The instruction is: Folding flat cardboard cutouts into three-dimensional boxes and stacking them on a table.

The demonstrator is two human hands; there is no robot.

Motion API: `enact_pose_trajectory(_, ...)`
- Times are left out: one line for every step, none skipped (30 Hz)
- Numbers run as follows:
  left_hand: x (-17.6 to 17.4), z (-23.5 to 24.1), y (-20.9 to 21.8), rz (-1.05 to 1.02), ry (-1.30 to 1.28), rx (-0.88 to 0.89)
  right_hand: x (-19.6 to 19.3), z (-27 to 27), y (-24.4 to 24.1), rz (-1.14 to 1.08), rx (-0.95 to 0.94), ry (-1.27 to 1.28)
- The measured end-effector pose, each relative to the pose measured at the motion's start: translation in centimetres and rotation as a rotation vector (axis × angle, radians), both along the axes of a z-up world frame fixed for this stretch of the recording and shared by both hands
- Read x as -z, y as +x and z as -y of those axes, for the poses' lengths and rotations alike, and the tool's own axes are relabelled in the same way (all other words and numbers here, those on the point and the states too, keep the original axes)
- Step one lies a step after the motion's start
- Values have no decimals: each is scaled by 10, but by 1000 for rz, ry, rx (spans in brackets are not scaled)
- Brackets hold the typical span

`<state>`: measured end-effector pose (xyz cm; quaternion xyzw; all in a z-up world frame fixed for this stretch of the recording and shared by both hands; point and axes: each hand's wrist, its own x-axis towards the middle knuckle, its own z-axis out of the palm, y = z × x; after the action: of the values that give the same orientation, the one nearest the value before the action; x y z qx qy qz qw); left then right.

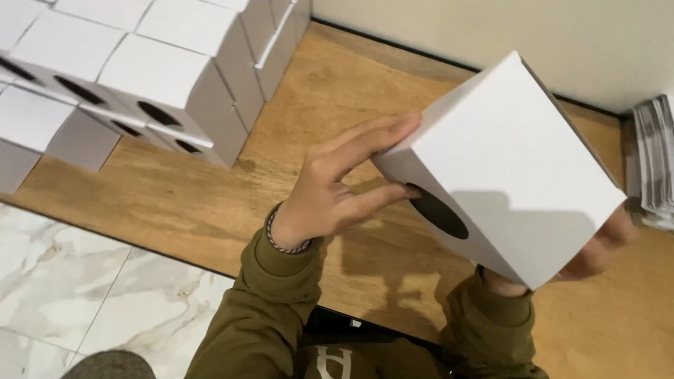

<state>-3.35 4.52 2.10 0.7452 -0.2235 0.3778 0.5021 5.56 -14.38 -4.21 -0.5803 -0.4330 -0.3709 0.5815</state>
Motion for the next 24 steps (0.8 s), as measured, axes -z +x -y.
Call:
enact_pose_trajectory(-4, -2, -5, 1, -4, -27, 1, -3, -1, 13, 1, 1)
enact_pose_trajectory(-8, -5, -10, -41, 11, -65, 3, -6, -3, 26, 2, 2)
enact_pose_trajectory(-11, -6, -15, -83, 24, -100, 5, -8, -4, 38, 6, 4)
enact_pose_trajectory(-7, -11, -19, -84, 19, -123, 6, -9, -5, 50, 10, 5)
enact_pose_trajectory(-5, -17, -24, -94, 35, -161, 7, -12, -9, 61, 16, 11)
enact_pose_trajectory(-2, -23, -29, -105, 51, -198, 8, -17, -15, 72, 22, 17)
enact_pose_trajectory(6, -31, -39, -106, 52, -220, 7, -26, -24, 72, 0, 19)
enact_pose_trajectory(15, -39, -48, -110, 75, -279, 5, -36, -32, -15, -237, -12)
enact_pose_trajectory(24, -47, -58, -113, 99, -341, 4, -46, -41, -97, -476, -45)
enact_pose_trajectory(34, -54, -74, -112, 101, -365, 1, -59, -51, -94, -499, -43)
enact_pose_trajectory(45, -61, -90, -136, 62, -456, -1, -72, -61, -31, -540, -188)
enact_pose_trajectory(55, -68, -106, -159, 21, -548, -4, -84, -72, 31, -577, -333)
enact_pose_trajectory(63, -74, -120, -156, 20, -574, 2, -93, -79, 39, -603, -332)
enact_pose_trajectory(71, -80, -135, -250, -85, -649, 9, -102, -86, -25, -686, -429)
enact_pose_trajectory(80, -84, -151, -343, -198, -726, 15, -110, -94, -88, -772, -533)
enact_pose_trajectory(91, -95, -160, -339, -206, -757, 21, -126, -98, -78, -803, -538)
enact_pose_trajectory(103, -103, -172, -392, -284, -860, 28, -140, -105, -214, -872, -658)
enact_pose_trajectory(116, -110, -185, -444, -363, -963, 36, -154, -113, -350, -935, -783)
enact_pose_trajectory(127, -123, -193, -447, -379, -992, 36, -171, -122, -345, -964, -799)
enact_pose_trajectory(138, -135, -202, -406, -362, -1042, 37, -189, -131, -398, -1019, -813)
enact_pose_trajectory(149, -148, -210, -360, -340, -1087, 38, -206, -141, -446, -1067, -825)
enact_pose_trajectory(153, -158, -215, -358, -351, -1112, 44, -222, -146, -438, -1090, -838)
enact_pose_trajectory(156, -170, -221, -333, -384, -1161, 49, -240, -151, -467, -1117, -827)
enact_pose_trajectory(158, -182, -226, -306, -417, -1210, 54, -257, -157, -497, -1144, -817)
